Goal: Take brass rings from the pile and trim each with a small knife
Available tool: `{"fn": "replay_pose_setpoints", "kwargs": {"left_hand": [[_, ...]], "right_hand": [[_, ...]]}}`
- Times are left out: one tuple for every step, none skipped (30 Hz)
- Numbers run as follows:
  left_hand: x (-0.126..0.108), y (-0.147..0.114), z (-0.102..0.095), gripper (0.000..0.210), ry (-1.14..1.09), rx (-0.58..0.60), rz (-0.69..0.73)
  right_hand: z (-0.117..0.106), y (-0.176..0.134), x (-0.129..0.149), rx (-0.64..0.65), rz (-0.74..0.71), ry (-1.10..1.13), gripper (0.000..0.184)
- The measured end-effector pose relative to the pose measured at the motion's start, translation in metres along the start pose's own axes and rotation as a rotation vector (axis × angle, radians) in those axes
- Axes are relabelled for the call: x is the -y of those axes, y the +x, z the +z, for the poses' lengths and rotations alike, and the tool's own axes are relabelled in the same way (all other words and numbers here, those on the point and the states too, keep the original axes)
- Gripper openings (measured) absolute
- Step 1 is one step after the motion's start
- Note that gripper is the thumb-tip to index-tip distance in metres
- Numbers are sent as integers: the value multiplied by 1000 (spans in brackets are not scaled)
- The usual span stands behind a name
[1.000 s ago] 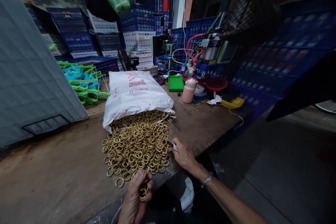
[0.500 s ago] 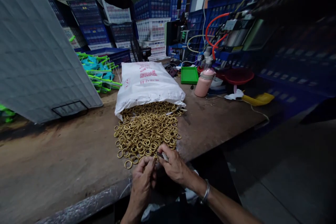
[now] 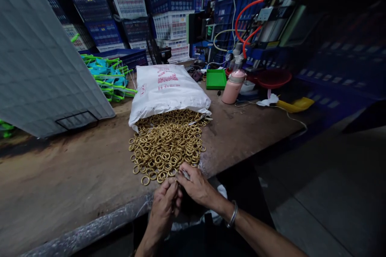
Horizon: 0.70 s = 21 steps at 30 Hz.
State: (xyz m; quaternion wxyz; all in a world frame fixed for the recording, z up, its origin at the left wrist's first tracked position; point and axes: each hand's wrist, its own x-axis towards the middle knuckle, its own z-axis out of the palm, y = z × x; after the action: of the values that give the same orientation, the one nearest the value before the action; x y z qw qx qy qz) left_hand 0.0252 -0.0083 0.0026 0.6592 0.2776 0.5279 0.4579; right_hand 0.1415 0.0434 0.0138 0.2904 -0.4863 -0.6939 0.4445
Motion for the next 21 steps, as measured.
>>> {"fn": "replay_pose_setpoints", "kwargs": {"left_hand": [[0,-1,0,26,-21,8,2],[0,-1,0,25,-39,15,3],[0,-2,0,25,-54,18,7],[0,-2,0,24,-66,16,7],[0,-3,-1,24,-77,10,6],[0,-4,-1,24,-88,2,-1],[0,-4,-2,24,-98,-7,-11],[0,-5,-2,24,-106,-15,-20],[0,-6,-2,24,-112,-17,-27],[1,-6,-2,24,-116,-16,-32],[1,-7,-3,24,-115,-13,-31],[2,-7,-3,24,-108,-12,-27],[3,-7,-4,24,-98,-16,-24],[4,-8,-4,24,-90,-23,-25],[4,-8,-5,24,-84,-35,-28],[5,-7,-6,24,-80,-48,-30],[6,-7,-7,24,-81,-57,-30],[6,-7,-7,25,-83,-63,-25],[6,-8,-8,25,-86,-64,-15],[5,-8,-8,25,-85,-65,-6],[5,-8,-9,25,-83,-66,4]], "right_hand": [[0,-1,1,7,2,9,17],[0,-1,2,15,4,18,17],[0,-2,3,22,6,25,17],[0,-2,4,28,7,30,18],[1,-2,4,31,6,32,18],[1,-2,4,30,4,33,18],[1,-2,4,31,-1,32,19],[2,-2,4,31,-8,31,19],[2,-2,4,28,-17,28,20],[2,-3,4,26,-25,22,20],[3,-3,3,23,-31,10,21],[3,-3,3,16,-35,-8,22],[3,-4,2,5,-38,-28,22],[3,-4,1,-6,-42,-48,21],[3,-5,0,-15,-46,-67,20],[4,-6,-2,-20,-48,-84,19],[4,-7,-3,-21,-50,-101,16],[5,-8,-5,-11,-57,-119,13],[5,-9,-6,7,-69,-137,10],[6,-11,-7,27,-84,-159,9],[7,-12,-8,45,-100,-183,11]]}}
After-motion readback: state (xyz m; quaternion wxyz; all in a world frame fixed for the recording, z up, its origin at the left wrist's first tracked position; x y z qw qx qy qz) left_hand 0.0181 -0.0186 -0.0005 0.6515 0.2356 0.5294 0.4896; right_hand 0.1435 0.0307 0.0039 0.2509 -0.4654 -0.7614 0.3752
